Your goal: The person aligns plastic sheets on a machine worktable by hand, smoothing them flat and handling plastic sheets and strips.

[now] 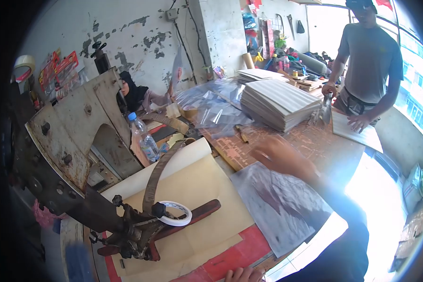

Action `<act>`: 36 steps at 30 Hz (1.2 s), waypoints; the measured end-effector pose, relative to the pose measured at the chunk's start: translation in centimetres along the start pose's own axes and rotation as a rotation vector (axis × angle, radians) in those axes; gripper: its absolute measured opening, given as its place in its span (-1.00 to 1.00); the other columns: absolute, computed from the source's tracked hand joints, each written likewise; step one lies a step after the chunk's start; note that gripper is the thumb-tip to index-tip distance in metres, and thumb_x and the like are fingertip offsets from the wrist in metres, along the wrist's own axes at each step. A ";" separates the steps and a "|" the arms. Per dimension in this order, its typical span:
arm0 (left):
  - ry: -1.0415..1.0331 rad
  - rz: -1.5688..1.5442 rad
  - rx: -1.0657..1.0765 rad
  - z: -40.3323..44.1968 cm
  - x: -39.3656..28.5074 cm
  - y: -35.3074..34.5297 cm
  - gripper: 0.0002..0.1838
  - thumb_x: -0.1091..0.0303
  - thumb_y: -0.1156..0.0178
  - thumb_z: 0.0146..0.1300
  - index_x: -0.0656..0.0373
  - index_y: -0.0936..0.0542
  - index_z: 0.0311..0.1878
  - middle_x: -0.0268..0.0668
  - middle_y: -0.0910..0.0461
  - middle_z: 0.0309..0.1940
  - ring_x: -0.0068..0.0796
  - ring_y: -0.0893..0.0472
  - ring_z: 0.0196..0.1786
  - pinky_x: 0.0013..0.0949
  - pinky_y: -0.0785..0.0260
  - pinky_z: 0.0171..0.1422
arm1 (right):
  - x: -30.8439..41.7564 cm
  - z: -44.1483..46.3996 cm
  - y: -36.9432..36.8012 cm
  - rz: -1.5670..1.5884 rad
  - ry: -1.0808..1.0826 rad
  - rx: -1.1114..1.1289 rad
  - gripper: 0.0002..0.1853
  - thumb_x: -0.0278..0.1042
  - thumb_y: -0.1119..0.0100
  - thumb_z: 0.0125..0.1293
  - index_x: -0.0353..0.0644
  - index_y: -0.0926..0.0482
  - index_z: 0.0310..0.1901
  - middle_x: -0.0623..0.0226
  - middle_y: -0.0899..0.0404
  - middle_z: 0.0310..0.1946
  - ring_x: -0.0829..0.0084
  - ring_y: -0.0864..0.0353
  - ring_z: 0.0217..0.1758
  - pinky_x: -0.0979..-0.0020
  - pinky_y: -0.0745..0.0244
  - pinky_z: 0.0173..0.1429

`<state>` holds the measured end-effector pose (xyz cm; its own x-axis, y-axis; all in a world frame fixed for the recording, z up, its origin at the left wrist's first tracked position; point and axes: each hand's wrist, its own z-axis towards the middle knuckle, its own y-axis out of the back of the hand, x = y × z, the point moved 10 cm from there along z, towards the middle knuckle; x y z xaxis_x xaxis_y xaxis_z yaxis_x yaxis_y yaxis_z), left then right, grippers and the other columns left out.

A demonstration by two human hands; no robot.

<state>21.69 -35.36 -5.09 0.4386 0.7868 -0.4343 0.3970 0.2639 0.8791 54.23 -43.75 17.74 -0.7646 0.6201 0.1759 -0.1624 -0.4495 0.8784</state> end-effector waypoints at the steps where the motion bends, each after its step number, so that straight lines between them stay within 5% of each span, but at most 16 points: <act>1: 0.033 -0.009 0.053 -0.1 0.2 -0.2 -0.04 -0.41 0.08 0.43 0.07 -0.16 0.69 0.25 -0.16 0.61 0.45 -0.17 0.62 0.55 0.19 0.62 | 0.0 -4.8 1.0 -0.008 -0.058 0.027 -0.77 -0.19 -0.26 0.51 -0.13 -0.72 0.01 0.20 -0.73 0.07 0.16 -0.64 0.22 0.10 -0.47 0.36; 4: 0.014 -0.004 -0.054 -0.5 1.3 -1.6 -0.06 -0.43 0.08 0.41 0.03 -0.27 0.65 0.21 -0.22 0.58 0.46 -0.22 0.58 0.56 0.15 0.61 | -3.0 -18.3 2.6 0.005 -0.336 -0.031 -0.80 -0.31 -0.32 0.43 -0.14 -0.74 0.01 0.20 -0.68 0.18 0.11 -0.60 0.30 0.10 -0.44 0.41; 5: -0.028 0.063 -0.464 -0.7 2.2 -3.2 -0.29 -0.25 -0.08 0.44 0.01 -0.50 0.48 0.09 -0.43 0.44 0.33 -0.44 0.42 0.50 -0.13 0.51 | -3.3 -21.7 2.8 0.021 -0.480 -0.098 -0.81 -0.33 -0.32 0.43 -0.13 -0.75 0.01 0.18 -0.65 0.22 0.08 -0.57 0.33 0.10 -0.42 0.43; 7: 0.042 0.033 -0.510 -0.2 1.0 -0.3 -0.48 -0.07 -0.19 0.42 0.01 -0.59 0.32 -0.01 -0.54 0.28 0.21 -0.52 0.28 0.43 -0.27 0.39 | -2.8 -26.3 3.0 0.012 -0.785 -0.139 -0.81 -0.40 -0.30 0.42 -0.12 -0.75 0.02 0.15 -0.56 0.35 0.02 -0.46 0.45 0.09 -0.35 0.51; 9: 0.051 0.131 -0.657 -0.7 -0.2 3.5 -0.67 0.21 -0.37 0.32 0.03 -0.66 0.11 -0.15 -0.63 0.07 0.04 -0.60 0.12 0.32 -0.41 0.25 | -3.1 -27.9 1.8 0.037 -0.732 -0.254 -0.78 -0.37 -0.23 0.45 -0.11 -0.74 0.05 0.13 -0.49 0.42 0.04 -0.34 0.55 0.06 -0.18 0.61; 13: 0.075 0.107 -0.652 -0.7 -0.3 4.3 -0.57 0.21 -0.44 0.26 0.02 -0.64 0.18 -0.09 -0.61 0.12 0.03 -0.58 0.17 0.35 -0.35 0.33 | -4.0 -28.3 1.2 0.054 -0.758 -0.311 -0.75 -0.28 -0.21 0.46 -0.05 -0.75 0.07 0.11 -0.41 0.50 0.05 -0.21 0.64 0.02 -0.05 0.67; 16: 0.031 0.248 -0.674 -0.9 -2.6 8.6 -0.76 0.11 -0.43 0.28 -0.07 -0.63 -0.09 -0.47 -0.58 -0.25 -0.43 -0.56 -0.20 -0.24 -0.34 -0.11 | -4.4 -28.9 1.1 -0.015 -0.802 -0.345 -0.75 -0.26 -0.23 0.44 0.00 -0.75 0.08 0.11 -0.32 0.57 0.03 -0.15 0.68 0.03 -0.01 0.70; 17: 0.028 0.257 -0.713 -0.9 -3.0 9.3 -0.73 0.04 -0.48 0.25 -0.07 -0.61 -0.21 -0.48 -0.55 -0.35 -0.38 -0.54 -0.27 -0.19 -0.32 -0.14 | -5.1 -29.4 0.5 -0.012 -0.833 -0.345 -0.73 -0.24 -0.26 0.42 0.04 -0.75 0.10 0.11 -0.26 0.61 0.02 -0.11 0.70 0.03 0.02 0.71; 27: 0.005 0.244 -0.739 -1.4 -3.6 10.0 -0.73 0.11 -0.45 0.26 -0.02 -0.60 -0.11 -0.42 -0.54 -0.27 -0.36 -0.54 -0.16 -0.20 -0.34 -0.04 | -6.2 -29.4 0.1 -0.084 -0.761 -0.289 -0.69 -0.10 -0.18 0.53 0.07 -0.71 0.18 0.19 -0.38 0.52 0.09 -0.18 0.65 0.03 0.05 0.70; 28: 0.003 0.249 -0.748 -1.5 -3.6 9.9 -0.71 0.11 -0.45 0.26 -0.02 -0.60 -0.09 -0.41 -0.55 -0.26 -0.35 -0.55 -0.15 -0.20 -0.35 -0.02 | -5.2 -29.2 0.8 -0.180 -0.630 -0.431 -0.73 -0.27 -0.21 0.38 0.03 -0.71 0.08 0.07 -0.52 0.38 -0.03 -0.43 0.44 0.03 -0.22 0.54; 31: -0.003 0.275 -0.779 -1.7 -3.6 9.7 -0.70 0.12 -0.44 0.27 0.00 -0.61 -0.05 -0.39 -0.57 -0.23 -0.33 -0.56 -0.11 -0.20 -0.37 0.04 | -4.4 -29.7 0.6 -0.205 -0.580 -0.474 -0.64 -0.27 -0.12 0.52 -0.07 -0.58 0.28 0.05 -0.49 0.39 -0.03 -0.36 0.48 0.02 -0.24 0.52; 34: -0.049 0.198 -0.797 -2.7 -3.8 9.4 -0.73 0.15 -0.44 0.30 0.03 -0.63 -0.07 -0.37 -0.59 -0.23 -0.34 -0.58 -0.08 -0.19 -0.38 0.10 | -3.9 -35.5 -1.4 -0.049 -0.868 -0.922 -0.56 -0.27 -0.02 0.61 -0.21 -0.42 0.43 0.00 -0.41 0.43 0.01 -0.28 0.52 0.01 -0.22 0.55; 36: -0.155 0.015 -0.836 -3.9 -3.7 10.0 -0.77 0.17 -0.43 0.32 0.04 -0.64 -0.11 -0.37 -0.61 -0.25 -0.35 -0.60 -0.07 -0.18 -0.39 0.12 | -1.2 -37.7 -6.9 0.235 -1.009 -0.885 -0.47 -0.18 0.05 0.68 -0.29 -0.26 0.52 -0.06 -0.22 0.51 0.04 -0.24 0.55 0.04 -0.21 0.58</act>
<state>20.89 -33.44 6.12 0.5685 0.7245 -0.3899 -0.3091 0.6272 0.7149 32.74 -65.58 -5.29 -0.1069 0.4970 0.8612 -0.7267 -0.6301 0.2735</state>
